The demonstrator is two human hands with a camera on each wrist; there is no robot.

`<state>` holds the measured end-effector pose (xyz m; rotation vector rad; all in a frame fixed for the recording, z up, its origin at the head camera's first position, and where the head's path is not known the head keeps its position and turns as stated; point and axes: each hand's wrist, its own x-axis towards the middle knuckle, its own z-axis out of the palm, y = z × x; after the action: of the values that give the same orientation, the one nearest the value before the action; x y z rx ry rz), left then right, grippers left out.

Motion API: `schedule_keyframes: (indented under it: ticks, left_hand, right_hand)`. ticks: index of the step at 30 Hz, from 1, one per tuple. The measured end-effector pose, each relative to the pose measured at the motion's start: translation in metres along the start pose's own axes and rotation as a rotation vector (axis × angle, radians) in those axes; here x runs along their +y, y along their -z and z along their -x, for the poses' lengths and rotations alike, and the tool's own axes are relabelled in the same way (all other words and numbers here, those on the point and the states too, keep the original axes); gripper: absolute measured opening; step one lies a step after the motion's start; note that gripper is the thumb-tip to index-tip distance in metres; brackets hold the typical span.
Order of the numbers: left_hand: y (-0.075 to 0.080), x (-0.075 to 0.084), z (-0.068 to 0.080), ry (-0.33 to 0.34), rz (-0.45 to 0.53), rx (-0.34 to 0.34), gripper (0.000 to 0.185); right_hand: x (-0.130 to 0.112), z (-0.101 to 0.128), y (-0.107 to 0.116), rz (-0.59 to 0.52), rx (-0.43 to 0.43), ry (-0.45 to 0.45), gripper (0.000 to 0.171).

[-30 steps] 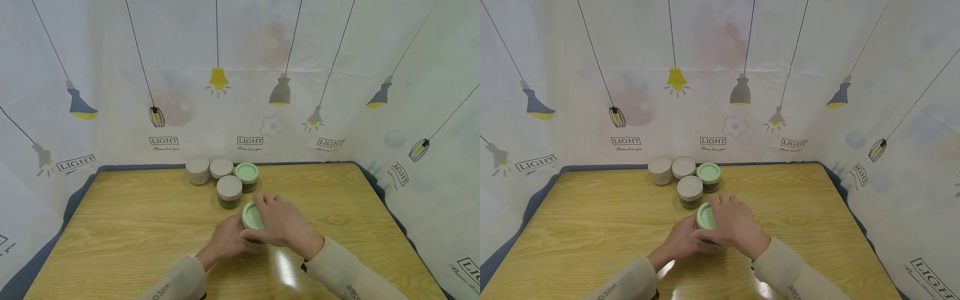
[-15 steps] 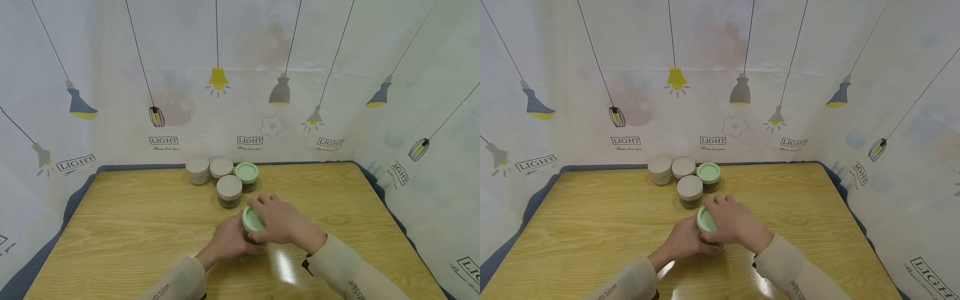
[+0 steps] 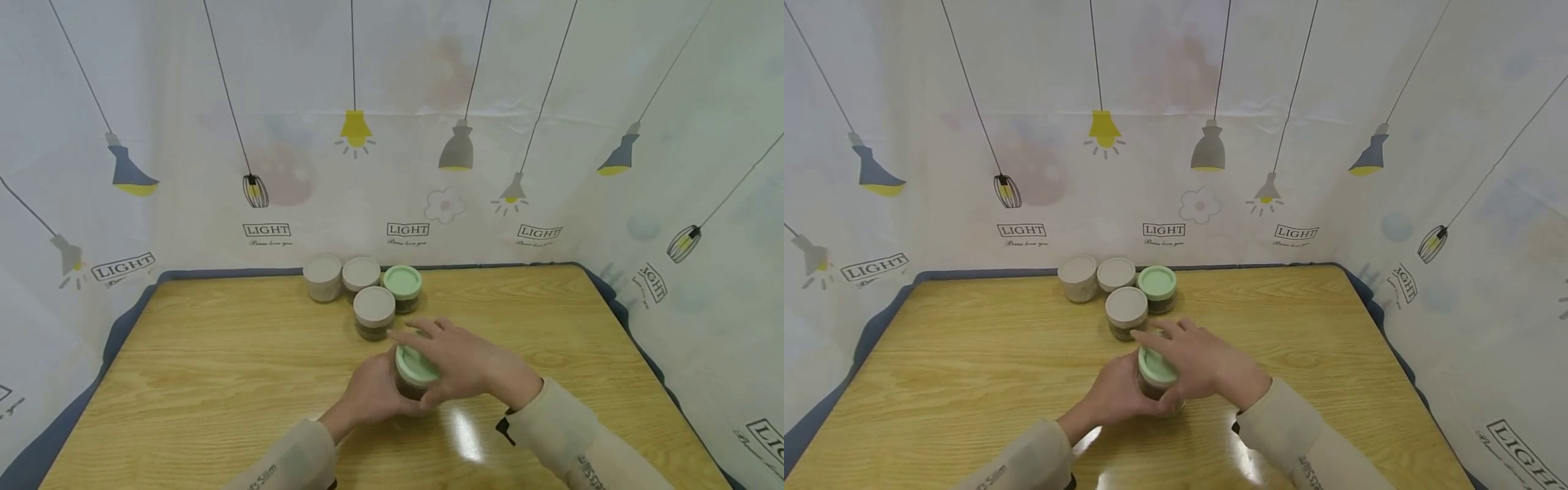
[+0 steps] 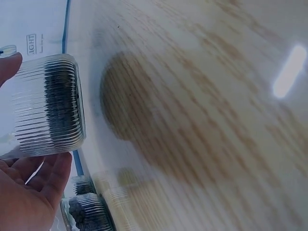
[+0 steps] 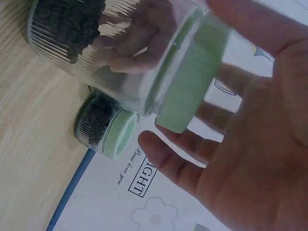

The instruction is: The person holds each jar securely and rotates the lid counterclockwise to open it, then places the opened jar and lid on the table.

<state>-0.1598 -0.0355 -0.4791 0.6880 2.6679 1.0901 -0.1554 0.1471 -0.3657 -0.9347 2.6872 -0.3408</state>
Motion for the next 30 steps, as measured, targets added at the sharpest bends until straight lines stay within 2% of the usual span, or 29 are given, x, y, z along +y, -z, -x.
schedule_keyframes:
  ticks: [6, 10, 14, 20, 25, 30]
  left_hand:
    - [0.002, 0.001, -0.003, 0.012, 0.018, -0.006, 0.096]
    - [0.002, 0.002, -0.002, 0.024, 0.019, -0.01, 0.094]
    - [0.001, 0.003, -0.002, 0.029, 0.014, -0.014, 0.094]
    - [0.001, 0.005, -0.001, 0.039, 0.025, 0.004, 0.093]
    - [-0.001, 0.005, -0.001, 0.035, 0.032, 0.004, 0.087]
    - [-0.003, 0.004, 0.0, 0.027, 0.02, 0.013, 0.088]
  right_hand:
    - [-0.007, -0.002, -0.003, 0.158, 0.151, -0.151, 0.089]
    - [-0.014, -0.001, -0.007, 0.224, 0.143, -0.268, 0.092]
    - [-0.017, -0.002, -0.01, 0.232, 0.107, -0.314, 0.097]
    - [-0.016, -0.006, -0.015, 0.19, 0.111, -0.288, 0.085]
    - [-0.011, -0.006, -0.016, 0.151, 0.141, -0.221, 0.07]
    - [-0.007, -0.005, -0.014, 0.111, 0.116, -0.146, 0.064]
